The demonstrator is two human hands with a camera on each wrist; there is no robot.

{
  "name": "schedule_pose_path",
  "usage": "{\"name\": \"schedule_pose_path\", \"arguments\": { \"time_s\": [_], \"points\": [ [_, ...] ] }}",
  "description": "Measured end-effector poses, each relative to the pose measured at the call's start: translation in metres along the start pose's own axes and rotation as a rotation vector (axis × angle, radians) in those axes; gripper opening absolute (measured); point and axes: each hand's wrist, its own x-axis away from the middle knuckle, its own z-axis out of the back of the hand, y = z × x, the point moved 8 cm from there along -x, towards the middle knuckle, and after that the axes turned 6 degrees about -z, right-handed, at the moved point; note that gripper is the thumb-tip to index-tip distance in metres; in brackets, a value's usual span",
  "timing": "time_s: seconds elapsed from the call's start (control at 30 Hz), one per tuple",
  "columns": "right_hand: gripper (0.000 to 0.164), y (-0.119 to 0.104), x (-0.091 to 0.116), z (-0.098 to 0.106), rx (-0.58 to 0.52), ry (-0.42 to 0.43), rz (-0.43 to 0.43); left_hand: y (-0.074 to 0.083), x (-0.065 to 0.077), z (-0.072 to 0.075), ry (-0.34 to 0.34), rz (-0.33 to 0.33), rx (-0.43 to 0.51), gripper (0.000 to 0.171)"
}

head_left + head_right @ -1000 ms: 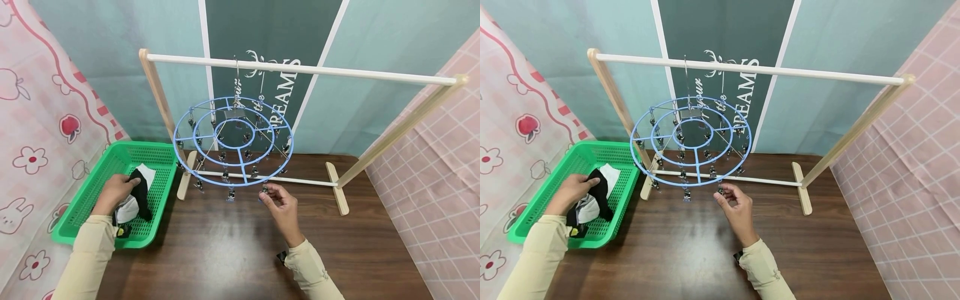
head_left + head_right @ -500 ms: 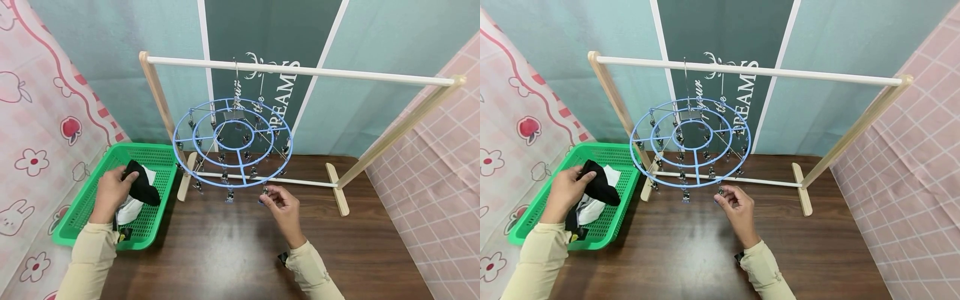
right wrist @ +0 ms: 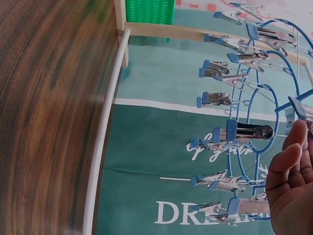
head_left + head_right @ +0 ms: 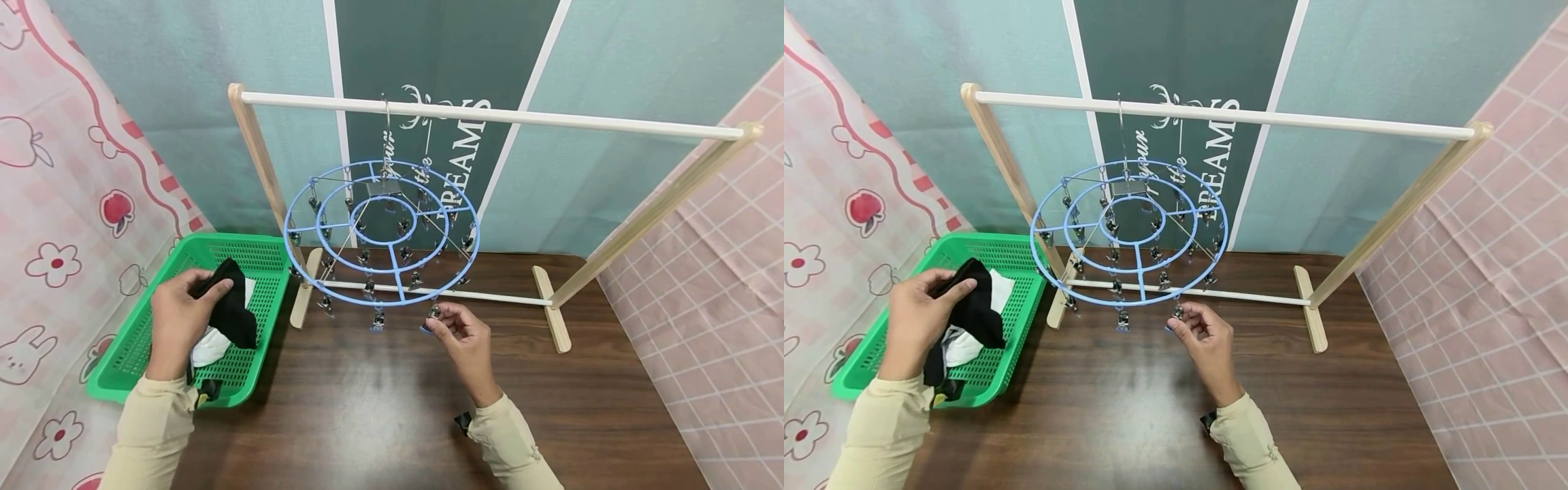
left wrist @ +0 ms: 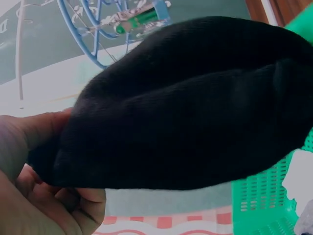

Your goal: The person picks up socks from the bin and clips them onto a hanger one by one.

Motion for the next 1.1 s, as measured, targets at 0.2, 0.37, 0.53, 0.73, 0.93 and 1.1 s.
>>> {"name": "schedule_pose_path", "arguments": {
  "time_s": [0.2,0.37,0.53,0.73,0.93,1.1],
  "points": [
    [0.022,0.01,0.0,0.003,-0.017,0.013,-0.01,0.005,0.003,-0.004,-0.03,0.038,0.091,0.026],
    [0.02,0.001,0.0,-0.001,-0.013,0.006,-0.012,0.008,0.009,-0.007,-0.102,0.04,0.104,0.029],
    [0.017,-0.016,0.001,-0.003,-0.012,0.005,-0.002,0.022,0.016,-0.012,-0.16,-0.071,0.097,0.025],
    [0.016,-0.019,0.001,-0.002,-0.02,0.015,-0.01,0.04,0.029,-0.025,-0.333,-0.173,0.151,0.02],
    [0.015,-0.012,0.001,0.0,-0.059,0.014,-0.046,0.049,0.042,-0.036,-0.483,-0.136,0.21,0.038],
    [0.017,0.005,0.001,0.003,-0.106,0.015,-0.024,0.055,0.047,-0.041,-0.475,-0.106,0.212,0.023]
  ]
}}
